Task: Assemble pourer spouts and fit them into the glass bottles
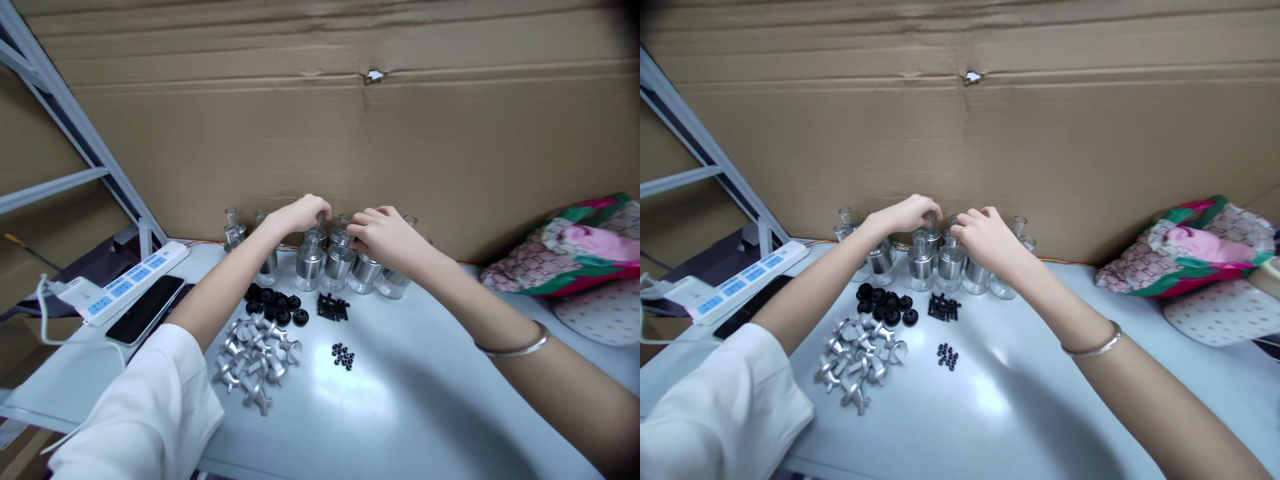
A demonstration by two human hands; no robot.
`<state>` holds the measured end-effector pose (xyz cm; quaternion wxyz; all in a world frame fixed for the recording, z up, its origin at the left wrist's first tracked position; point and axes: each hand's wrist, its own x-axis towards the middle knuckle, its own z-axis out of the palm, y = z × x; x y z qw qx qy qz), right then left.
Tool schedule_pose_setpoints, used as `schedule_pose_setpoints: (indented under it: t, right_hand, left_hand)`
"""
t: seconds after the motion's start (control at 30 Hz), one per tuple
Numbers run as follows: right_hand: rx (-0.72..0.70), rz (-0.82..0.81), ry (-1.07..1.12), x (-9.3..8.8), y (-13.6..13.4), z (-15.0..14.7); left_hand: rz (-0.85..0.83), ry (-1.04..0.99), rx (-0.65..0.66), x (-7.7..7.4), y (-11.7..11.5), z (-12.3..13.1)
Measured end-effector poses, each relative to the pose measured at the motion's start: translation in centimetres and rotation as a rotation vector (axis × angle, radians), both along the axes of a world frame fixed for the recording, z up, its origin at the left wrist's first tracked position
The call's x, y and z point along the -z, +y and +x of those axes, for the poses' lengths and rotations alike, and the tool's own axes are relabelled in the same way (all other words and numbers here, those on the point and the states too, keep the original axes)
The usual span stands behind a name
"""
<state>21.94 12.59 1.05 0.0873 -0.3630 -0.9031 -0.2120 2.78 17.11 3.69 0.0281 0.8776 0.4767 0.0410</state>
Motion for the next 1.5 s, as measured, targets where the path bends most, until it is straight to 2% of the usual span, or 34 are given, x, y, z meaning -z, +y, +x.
schedule_pose_setpoints:
  t: [0.1,0.27,0.33,0.43,0.67,0.87,1.03,1.23,1.5]
  right_hand:
    - [0.006,0.034,-0.01,0.2,-0.4,0.1]
    - [-0.115,0.092,0.078,0.1,-1.3,-0.3]
    - [-0.194,0.094,0.12,0.0,-1.6,-1.0]
    - [-0.255,0.062,0.136,0.2,-1.7,-2.2]
    - [-0.274,0.007,0.136,0.8,-1.6,-3.0]
    - [-0.269,0.019,0.074,1.5,-1.6,-3.6]
    - [-0.265,0.017,0.068,1.9,-1.5,-3.8]
    - [-0.262,0.023,0.067,2.0,-1.3,-3.9]
    - [-0.256,0.039,0.052,2.1,-1.2,-4.1]
  left_hand:
    - [0.01,-0.017,-0.037,-0.9,-0.2,-1.7]
    - [-0.038,0.076,-0.22,-3.1,-0.8,-7.4]
    - [-0.149,0.143,-0.279,-3.2,-1.1,-9.2]
    - [-0.278,0.161,-0.268,-3.0,-1.5,-10.5]
    - [-0.455,0.079,-0.247,-3.2,-1.0,-11.0]
    - [-0.504,0.094,-0.214,-1.8,-0.1,-10.8]
    - [-0.598,0.066,-0.199,-2.6,-1.0,-10.4]
    - [-0.539,0.064,-0.255,-2.4,-0.9,-9.1]
    - [-0.5,-0.048,-0.156,-1.9,-0.5,-7.7]
